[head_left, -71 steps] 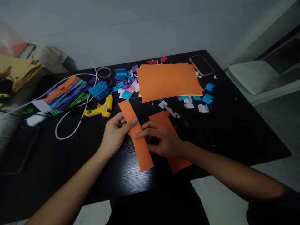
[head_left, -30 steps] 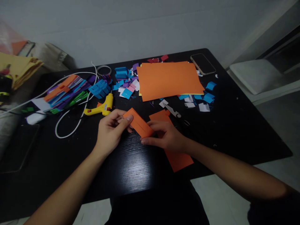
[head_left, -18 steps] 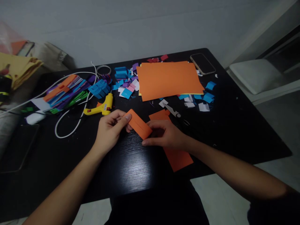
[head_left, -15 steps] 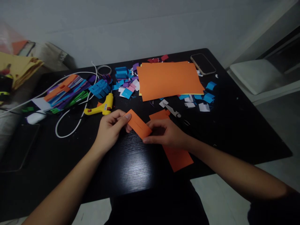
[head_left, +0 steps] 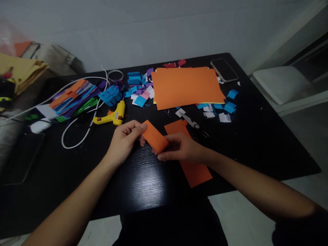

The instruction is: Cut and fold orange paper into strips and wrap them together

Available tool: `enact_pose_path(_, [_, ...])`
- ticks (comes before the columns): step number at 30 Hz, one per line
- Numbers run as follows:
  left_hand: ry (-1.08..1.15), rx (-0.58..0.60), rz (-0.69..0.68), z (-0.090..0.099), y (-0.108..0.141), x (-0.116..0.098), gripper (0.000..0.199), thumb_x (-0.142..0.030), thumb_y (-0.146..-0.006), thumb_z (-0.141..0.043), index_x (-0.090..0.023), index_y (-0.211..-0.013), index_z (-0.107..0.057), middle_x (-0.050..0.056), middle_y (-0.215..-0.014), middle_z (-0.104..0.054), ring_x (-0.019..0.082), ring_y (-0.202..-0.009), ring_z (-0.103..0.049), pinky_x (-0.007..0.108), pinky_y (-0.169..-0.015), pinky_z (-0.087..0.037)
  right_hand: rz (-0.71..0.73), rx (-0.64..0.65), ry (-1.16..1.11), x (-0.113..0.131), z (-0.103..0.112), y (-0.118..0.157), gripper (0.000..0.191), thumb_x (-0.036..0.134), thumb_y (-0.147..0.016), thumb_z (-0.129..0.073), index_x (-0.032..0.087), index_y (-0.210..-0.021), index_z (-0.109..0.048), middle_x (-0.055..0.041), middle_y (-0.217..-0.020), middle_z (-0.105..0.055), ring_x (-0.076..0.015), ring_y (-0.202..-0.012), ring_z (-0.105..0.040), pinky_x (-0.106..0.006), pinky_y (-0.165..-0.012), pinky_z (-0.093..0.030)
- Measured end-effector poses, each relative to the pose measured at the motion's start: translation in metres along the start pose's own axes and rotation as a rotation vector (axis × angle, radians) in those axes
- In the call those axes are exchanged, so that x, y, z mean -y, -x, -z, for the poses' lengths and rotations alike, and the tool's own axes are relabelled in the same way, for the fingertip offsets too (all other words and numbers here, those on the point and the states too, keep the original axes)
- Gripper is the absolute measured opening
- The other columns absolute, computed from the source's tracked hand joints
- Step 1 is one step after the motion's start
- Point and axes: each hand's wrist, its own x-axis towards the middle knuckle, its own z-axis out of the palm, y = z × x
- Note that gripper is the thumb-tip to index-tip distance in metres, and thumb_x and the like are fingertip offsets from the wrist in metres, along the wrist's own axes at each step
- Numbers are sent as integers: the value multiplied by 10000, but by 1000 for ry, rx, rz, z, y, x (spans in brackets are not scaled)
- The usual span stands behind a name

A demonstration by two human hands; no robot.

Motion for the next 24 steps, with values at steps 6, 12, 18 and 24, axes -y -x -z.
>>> enact_pose_path(6, [-19,0,-15,0,0,0,285,-342,-943,-720,-179,-720,-649,-5,-570,-643,118,-525,-566,232,-561,-429,11,9,-33,-1,1,-1,264,191,-780,-884,184,-1015,-764,0,-921,-728,-126,-829,-682,-266,-779,-565])
enact_pose_path(12, [-77,-37,-72,0,1,-4,256,-333,-939,-723,-176,-742,-679,-10,-563,-639,112,-525,-549,232,-563,-412,-39,11,31,-2,4,1,295,286,-777,-898,181,-1022,-773,-21,-935,-752,-153,-863,-694,-296,-803,-566])
enact_pose_path(18, [-98,-24,-72,-1,2,-6,266,-350,-937,-723,-176,-739,-685,0,-584,-655,121,-551,-573,236,-582,-432,-31,-18,110,2,2,2,262,342,-789,-885,180,-959,-769,-34,-970,-769,-198,-949,-721,-369,-923,-569])
enact_pose_path(24, [-124,-52,-75,1,2,-5,275,-403,-926,-735,-183,-767,-690,3,-595,-665,133,-555,-591,245,-584,-449,-18,-28,122,2,-1,3,272,339,-791,-884,186,-990,-780,-36,-986,-782,-201,-971,-727,-371,-943,-574])
